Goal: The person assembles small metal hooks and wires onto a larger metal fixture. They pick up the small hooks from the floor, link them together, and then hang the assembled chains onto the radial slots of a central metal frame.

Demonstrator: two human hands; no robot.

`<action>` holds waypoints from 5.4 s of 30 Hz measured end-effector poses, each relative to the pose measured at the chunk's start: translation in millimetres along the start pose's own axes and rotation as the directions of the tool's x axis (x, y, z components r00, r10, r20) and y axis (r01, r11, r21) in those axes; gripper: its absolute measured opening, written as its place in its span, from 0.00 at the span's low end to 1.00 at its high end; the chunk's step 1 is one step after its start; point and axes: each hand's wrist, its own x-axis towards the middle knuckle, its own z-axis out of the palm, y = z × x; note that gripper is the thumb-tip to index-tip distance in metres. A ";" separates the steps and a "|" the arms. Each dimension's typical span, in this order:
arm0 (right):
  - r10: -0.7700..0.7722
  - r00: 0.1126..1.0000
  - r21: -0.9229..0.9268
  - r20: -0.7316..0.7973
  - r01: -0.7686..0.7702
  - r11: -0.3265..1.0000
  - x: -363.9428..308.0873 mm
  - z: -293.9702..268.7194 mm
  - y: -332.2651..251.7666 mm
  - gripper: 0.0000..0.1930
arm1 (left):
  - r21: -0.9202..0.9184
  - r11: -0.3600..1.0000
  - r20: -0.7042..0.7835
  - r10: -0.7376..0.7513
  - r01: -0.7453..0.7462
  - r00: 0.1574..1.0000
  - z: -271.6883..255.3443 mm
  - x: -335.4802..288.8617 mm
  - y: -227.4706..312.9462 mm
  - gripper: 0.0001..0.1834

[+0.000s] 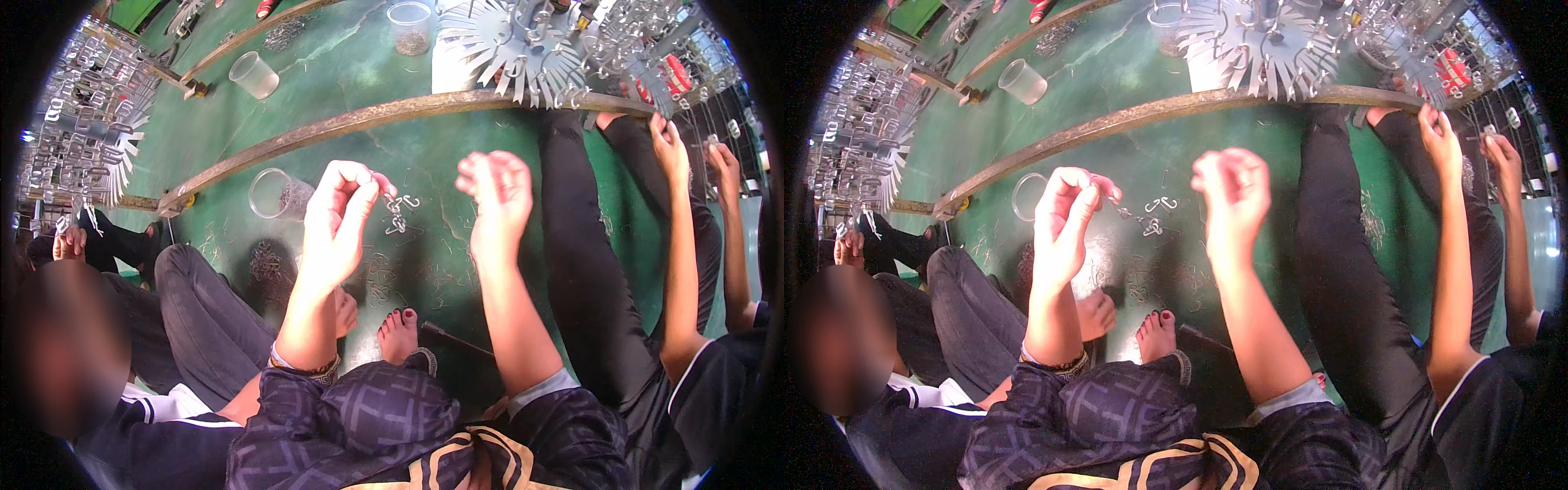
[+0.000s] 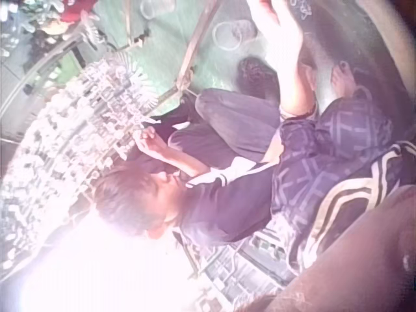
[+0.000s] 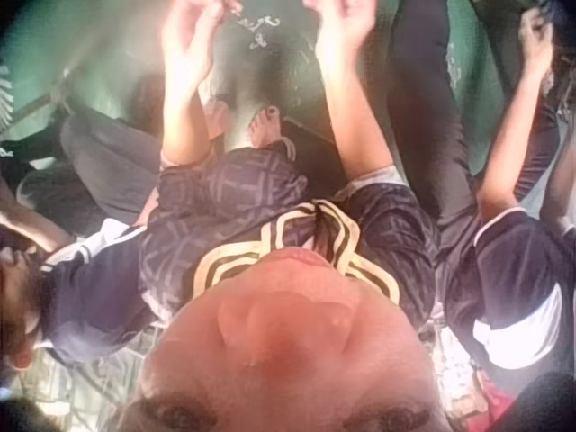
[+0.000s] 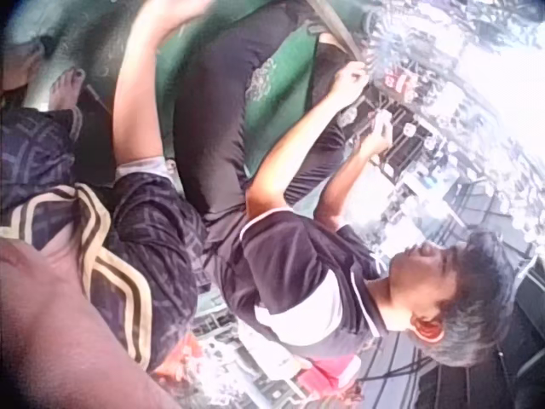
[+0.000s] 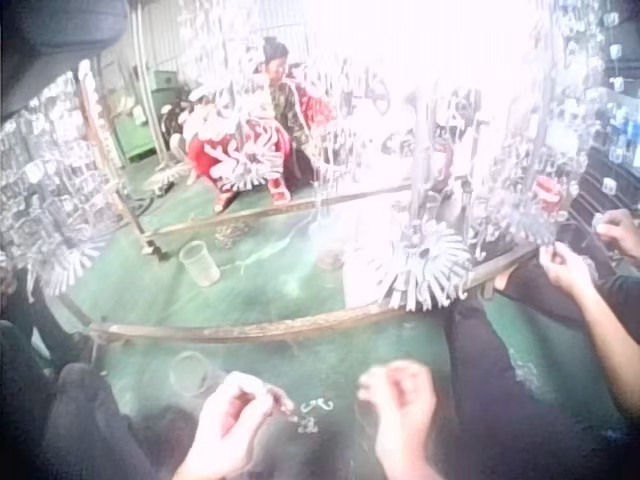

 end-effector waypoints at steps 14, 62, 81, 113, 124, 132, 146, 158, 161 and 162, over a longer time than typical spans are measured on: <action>0.086 0.995 0.490 -0.054 -0.049 0.870 95.8 -1.0 -42.1 0.14 | -0.014 1.000 -0.003 0.002 -0.002 1.000 11.3 4.3 3.0 0.02; 0.348 0.920 0.246 0.182 -0.385 0.890 138.1 -30.6 -62.4 0.13 | -0.014 1.000 -0.059 0.009 -0.010 0.998 5.9 7.9 0.9 0.01; 0.349 0.872 0.108 0.342 -0.405 0.908 166.6 -40.1 -64.5 0.13 | 0.023 1.000 -0.037 0.008 -0.007 0.999 3.4 7.3 -3.4 0.01; 0.410 0.883 0.204 0.227 -0.455 0.867 158.1 -49.7 -55.1 0.15 | -0.003 1.000 -0.044 0.003 -0.003 0.999 3.9 3.3 5.4 0.02; 0.299 0.850 0.293 -0.433 -0.181 0.939 110.2 -61.3 -95.6 0.18 | -0.017 1.000 -0.051 0.024 -0.025 0.998 6.6 4.9 9.0 0.02; -0.846 0.473 -0.542 -0.245 0.657 0.525 51.9 -10.0 -162.3 0.06 | -0.028 0.997 0.001 0.077 -0.077 0.997 16.4 9.0 25.8 0.02; -0.740 0.651 -0.703 0.167 0.605 0.374 81.3 51.5 -219.1 0.09 | 0.060 0.983 0.111 0.164 -0.171 0.980 31.3 23.3 59.8 0.03; -0.628 0.760 -0.451 0.166 0.625 0.637 77.5 73.5 -214.2 0.09 | 0.013 0.927 0.220 0.364 -0.376 0.905 60.8 81.8 108.9 0.04; -0.634 0.754 -0.462 0.170 0.629 0.625 76.0 72.7 -217.4 0.09 | 0.060 0.901 0.208 0.410 -0.430 0.888 69.2 98.3 119.9 0.05; -0.636 0.753 -0.472 0.170 0.628 0.619 74.1 72.6 -218.8 0.09 | 0.081 0.894 0.206 0.416 -0.440 0.886 72.5 105.0 123.6 0.05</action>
